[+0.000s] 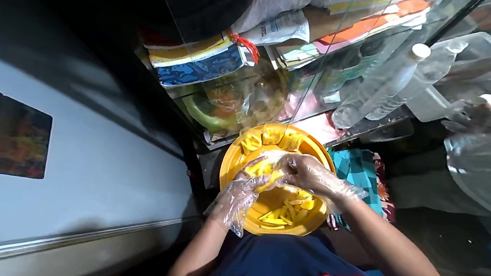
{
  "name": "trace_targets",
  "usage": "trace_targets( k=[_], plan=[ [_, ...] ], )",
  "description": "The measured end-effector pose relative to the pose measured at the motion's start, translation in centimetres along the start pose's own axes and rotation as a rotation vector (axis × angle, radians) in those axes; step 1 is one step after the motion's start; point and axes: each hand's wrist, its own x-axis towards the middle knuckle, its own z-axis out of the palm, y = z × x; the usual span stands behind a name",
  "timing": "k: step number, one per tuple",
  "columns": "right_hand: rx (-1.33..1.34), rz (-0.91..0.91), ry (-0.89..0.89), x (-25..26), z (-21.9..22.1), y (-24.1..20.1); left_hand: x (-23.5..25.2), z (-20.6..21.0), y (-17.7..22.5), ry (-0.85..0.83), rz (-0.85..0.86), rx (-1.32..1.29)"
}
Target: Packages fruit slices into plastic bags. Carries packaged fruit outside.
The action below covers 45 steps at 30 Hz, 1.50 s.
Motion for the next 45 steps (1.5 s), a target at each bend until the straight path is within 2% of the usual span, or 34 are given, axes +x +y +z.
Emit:
trace_targets(
  k=[3,7,10,12,14,16,18,19,23,26,30,35,38,42,45],
  plan=[
    [0.174,-0.004,-0.011,-0.2,-0.6,0.9,-0.1,-0.4,0.1,0.016,0.024,0.024],
    [0.277,-0.057,0.012,-0.1,-0.7,2.3,-0.8,-0.1,0.7,0.154,0.016,0.109],
    [0.297,-0.100,0.047,0.1,-0.4,2.3,-0.6,-0.5,0.5,0.176,0.010,0.141],
    [0.296,-0.109,0.118,0.0,-0.4,2.5,-0.1,-1.0,0.1,0.184,0.047,0.042],
    [0.158,-0.033,0.135,-0.3,-1.0,2.9,0.2,-1.6,-0.2,0.230,0.081,-0.063],
    [-0.116,0.114,-0.029,-0.3,-0.8,3.7,0.5,-2.4,-0.2,0.334,0.079,-0.091],
    [-0.316,0.290,-0.286,-0.3,1.0,4.8,0.5,-2.9,-0.4,0.387,0.078,-0.129],
    [-0.371,0.339,-0.356,-0.6,2.5,5.4,0.4,-3.0,-0.4,0.386,0.079,-0.157],
    [-0.419,0.390,-0.339,-1.9,7.0,3.6,0.9,-2.6,-1.1,0.400,0.030,-0.120],
    [-0.431,0.345,-0.431,-1.9,7.8,2.2,1.2,-2.3,-1.6,0.380,-0.029,-0.057],
    [-0.397,0.255,-0.490,-1.4,7.6,3.0,1.2,-1.6,-1.8,0.355,-0.049,-0.117],
    [-0.224,0.233,-0.396,-1.0,4.8,3.7,1.0,-1.6,-2.1,0.372,-0.080,-0.193],
    [-0.064,0.235,-0.264,-1.2,2.2,3.7,0.7,-1.4,-2.0,0.371,-0.084,-0.246],
    [0.261,0.144,-0.030,-2.8,-0.6,4.2,0.5,-1.3,-1.8,0.322,-0.068,-0.311],
    [0.534,-0.008,0.046,-3.6,-2.2,4.4,0.6,-1.3,-1.8,0.295,-0.067,-0.323]
  ],
)
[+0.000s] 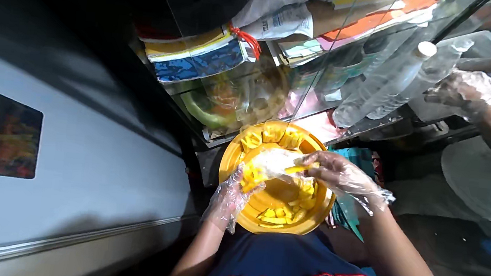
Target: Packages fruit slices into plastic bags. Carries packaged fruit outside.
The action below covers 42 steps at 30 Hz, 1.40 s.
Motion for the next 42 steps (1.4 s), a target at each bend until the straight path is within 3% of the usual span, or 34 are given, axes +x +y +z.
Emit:
trace_targets(
  k=[3,8,13,17,22,25,37,40,42],
  plan=[
    [0.101,-0.093,0.040,0.2,-0.2,-0.6,0.2,0.0,-0.1,-0.028,-0.008,-0.011],
    [-0.105,-0.037,0.103,1.2,1.3,-2.2,-0.4,0.8,0.0,-0.071,-0.025,-0.089],
    [-0.242,-0.002,-0.006,2.4,2.6,-2.8,0.1,0.6,-0.6,-0.161,-0.059,-0.155],
    [-0.080,0.038,-0.137,2.5,2.0,-2.5,-0.1,0.6,-0.3,-0.215,-0.075,-0.132],
    [-0.178,0.084,0.006,2.9,2.7,-2.3,-0.5,1.0,-0.4,-0.193,-0.054,-0.097],
    [-0.243,0.051,0.054,3.4,3.0,-1.5,-0.3,0.7,-0.8,-0.266,-0.041,-0.075],
    [-0.358,0.032,0.070,4.1,4.7,-1.2,-0.5,0.6,-0.8,-0.327,0.026,0.054],
    [-0.253,-0.019,0.111,3.6,3.6,-0.1,-0.4,0.5,0.1,-0.180,0.046,0.057],
    [-0.288,0.076,0.182,3.3,2.9,0.7,0.3,-0.2,0.4,-0.051,0.081,0.052]
  ],
)
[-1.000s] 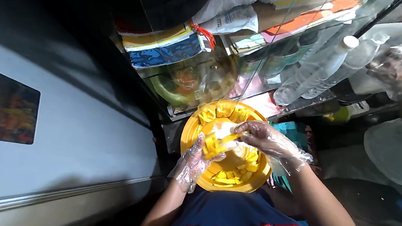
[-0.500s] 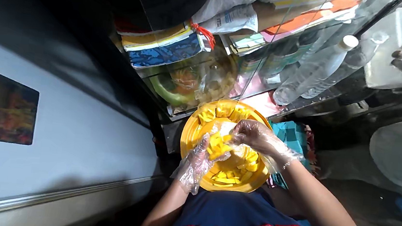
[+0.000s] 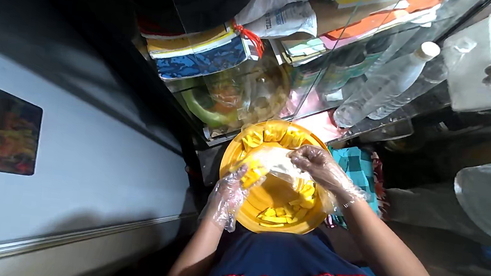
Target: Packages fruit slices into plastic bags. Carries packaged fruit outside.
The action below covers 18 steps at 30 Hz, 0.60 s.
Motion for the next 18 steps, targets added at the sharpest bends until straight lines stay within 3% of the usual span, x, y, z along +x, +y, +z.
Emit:
trace_targets(
  k=[1,3,6,12,18],
  plan=[
    [-0.089,0.056,-0.056,0.0,0.0,0.5,0.5,-0.6,0.0,0.043,0.015,-0.008],
    [-0.264,0.105,-0.355,-0.4,1.2,1.2,1.3,-1.1,0.2,0.097,0.025,-0.068],
    [-0.475,0.020,-0.740,-1.4,4.9,2.3,1.6,-0.9,0.4,0.120,0.018,-0.086],
    [-0.621,-0.096,-0.879,-1.2,8.5,3.3,1.5,-1.4,-0.3,0.086,0.011,0.025],
    [-0.511,-0.159,-0.902,-0.3,8.5,2.9,1.5,-0.7,-0.1,0.106,-0.010,-0.064]
  ],
)
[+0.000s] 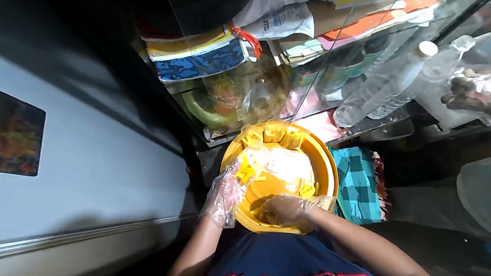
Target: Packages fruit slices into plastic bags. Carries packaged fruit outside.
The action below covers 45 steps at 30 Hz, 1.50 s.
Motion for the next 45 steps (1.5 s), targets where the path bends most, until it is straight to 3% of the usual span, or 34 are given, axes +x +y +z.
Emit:
trace_targets(
  k=[3,7,10,14,17,25,34,39,45],
  plan=[
    [0.040,0.020,0.079,-0.6,-0.8,0.5,-0.4,-0.1,-0.1,-0.062,0.020,0.003],
    [0.063,0.208,0.127,-3.1,-3.2,0.3,-1.0,0.1,0.1,-0.078,0.017,0.141],
    [0.327,0.271,0.318,-6.3,-5.0,1.0,-1.6,0.0,0.2,-0.102,0.019,0.247],
    [0.653,0.021,0.795,-10.5,-6.6,3.3,-2.3,0.4,0.6,-0.155,-0.011,0.194],
    [0.629,-0.041,0.946,-11.2,-7.3,2.5,-2.6,0.8,0.6,-0.190,-0.013,0.167],
    [0.320,-0.054,0.793,-7.8,-8.4,-1.2,-3.2,1.5,0.5,-0.267,-0.013,0.244],
    [0.322,-0.048,0.860,-7.2,-7.9,-2.0,-3.0,2.0,0.1,-0.298,0.013,0.237],
    [0.143,-0.043,0.797,-6.1,-7.4,-1.9,-3.6,3.1,0.2,-0.284,0.016,0.291],
    [0.226,-0.071,0.737,-6.9,-7.8,-1.0,-2.5,3.3,-0.3,-0.189,0.046,0.206]
  ],
)
